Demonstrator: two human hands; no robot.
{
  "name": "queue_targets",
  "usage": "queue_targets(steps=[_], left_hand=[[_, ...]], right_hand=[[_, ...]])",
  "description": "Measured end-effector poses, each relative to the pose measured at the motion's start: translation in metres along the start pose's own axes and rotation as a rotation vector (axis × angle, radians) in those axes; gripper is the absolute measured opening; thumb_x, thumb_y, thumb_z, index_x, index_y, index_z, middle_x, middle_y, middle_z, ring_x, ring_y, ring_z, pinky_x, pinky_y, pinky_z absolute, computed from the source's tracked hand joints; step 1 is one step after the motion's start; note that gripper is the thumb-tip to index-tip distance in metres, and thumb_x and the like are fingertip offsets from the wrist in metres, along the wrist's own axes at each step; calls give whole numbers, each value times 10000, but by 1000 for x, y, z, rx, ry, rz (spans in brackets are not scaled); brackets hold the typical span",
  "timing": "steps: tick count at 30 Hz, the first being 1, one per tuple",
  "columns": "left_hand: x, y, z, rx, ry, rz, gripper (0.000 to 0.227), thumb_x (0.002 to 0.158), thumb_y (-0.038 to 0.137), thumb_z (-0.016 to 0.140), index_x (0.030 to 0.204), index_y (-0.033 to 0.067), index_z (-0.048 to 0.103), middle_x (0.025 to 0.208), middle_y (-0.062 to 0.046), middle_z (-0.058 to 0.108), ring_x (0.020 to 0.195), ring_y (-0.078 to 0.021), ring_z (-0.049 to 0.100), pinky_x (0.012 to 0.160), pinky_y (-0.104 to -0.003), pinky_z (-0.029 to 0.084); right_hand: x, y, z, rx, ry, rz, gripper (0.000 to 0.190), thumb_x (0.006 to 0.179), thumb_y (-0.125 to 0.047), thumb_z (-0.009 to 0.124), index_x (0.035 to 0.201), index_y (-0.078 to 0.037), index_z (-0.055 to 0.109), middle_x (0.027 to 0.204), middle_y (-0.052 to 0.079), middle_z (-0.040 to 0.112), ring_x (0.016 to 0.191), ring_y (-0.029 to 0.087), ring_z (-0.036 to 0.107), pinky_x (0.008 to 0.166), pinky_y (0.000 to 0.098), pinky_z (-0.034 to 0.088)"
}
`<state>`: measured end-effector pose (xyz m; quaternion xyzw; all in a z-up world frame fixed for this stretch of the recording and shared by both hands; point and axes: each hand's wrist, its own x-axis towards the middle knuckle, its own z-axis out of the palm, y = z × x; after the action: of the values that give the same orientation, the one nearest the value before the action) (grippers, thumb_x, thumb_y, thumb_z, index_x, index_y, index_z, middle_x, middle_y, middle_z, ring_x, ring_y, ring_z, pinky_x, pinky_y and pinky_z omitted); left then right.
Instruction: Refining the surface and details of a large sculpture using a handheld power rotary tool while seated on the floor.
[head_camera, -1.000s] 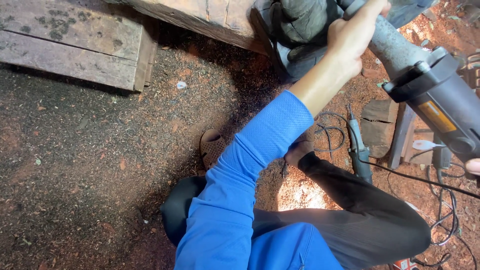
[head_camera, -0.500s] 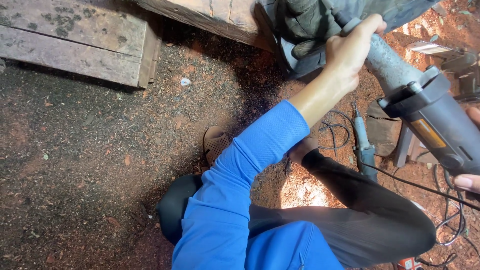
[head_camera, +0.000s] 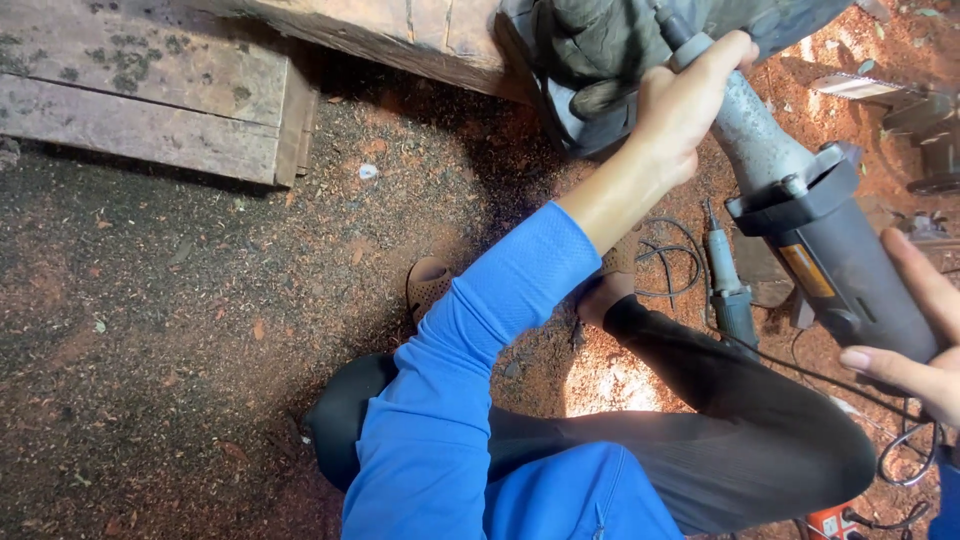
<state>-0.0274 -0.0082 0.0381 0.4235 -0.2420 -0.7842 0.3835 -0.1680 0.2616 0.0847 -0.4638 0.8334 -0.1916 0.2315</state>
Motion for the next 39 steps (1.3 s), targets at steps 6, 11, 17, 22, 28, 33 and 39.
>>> queue_targets(steps=[6,11,17,22,28,33,39], left_hand=[[9,0,1,-33,-36,-46,259,506,260,655,668,90,546,697,-45,495,647,-201,443,573,-389,364],[-2,-3,-9,-15,22,-60,361,504,286,661,768,48,598,793,-74,547,736,-215,485,622,-398,391],[-3,-16,-22,-101,34,-62,238,535,222,667,686,76,555,704,-55,526,662,-205,488,566,-407,390],[11,-59,-31,-216,110,-67,233,569,205,705,745,103,591,758,-53,579,714,-187,537,585,-379,430],[-7,-126,-74,-758,-101,54,202,820,31,678,1016,-17,693,1172,-215,723,1054,-262,719,799,-361,642],[2,-150,-123,-888,-501,-86,76,934,16,666,1010,15,660,1051,-305,724,850,-337,767,781,-462,657],[2,-120,-143,-644,-616,-44,713,901,123,671,1542,-3,385,725,-85,713,627,-161,665,648,-357,618]], right_hand=[[8,-4,3,25,-30,31,1181,624,141,735,1703,-42,291,1437,271,497,1143,365,557,959,471,483],[9,2,5,-71,-66,-22,1154,609,65,745,1657,-48,275,1597,241,373,1378,357,427,1142,461,335],[8,10,13,37,-105,30,1163,591,146,730,1652,-50,295,1573,192,429,1309,264,451,1135,386,334],[10,32,19,-126,-163,132,1186,642,59,818,1696,-177,327,1383,146,596,1146,224,557,1106,344,391],[-20,103,93,27,-166,-153,1151,510,-125,880,1568,-48,431,1562,136,492,1366,172,462,1209,322,281],[-62,80,148,236,-170,-39,1155,578,-89,883,1608,-100,359,1548,119,504,1286,150,505,1162,292,334],[-71,59,169,335,-216,38,1183,645,-102,863,1663,-162,263,1295,135,708,1111,153,651,1098,286,415]])
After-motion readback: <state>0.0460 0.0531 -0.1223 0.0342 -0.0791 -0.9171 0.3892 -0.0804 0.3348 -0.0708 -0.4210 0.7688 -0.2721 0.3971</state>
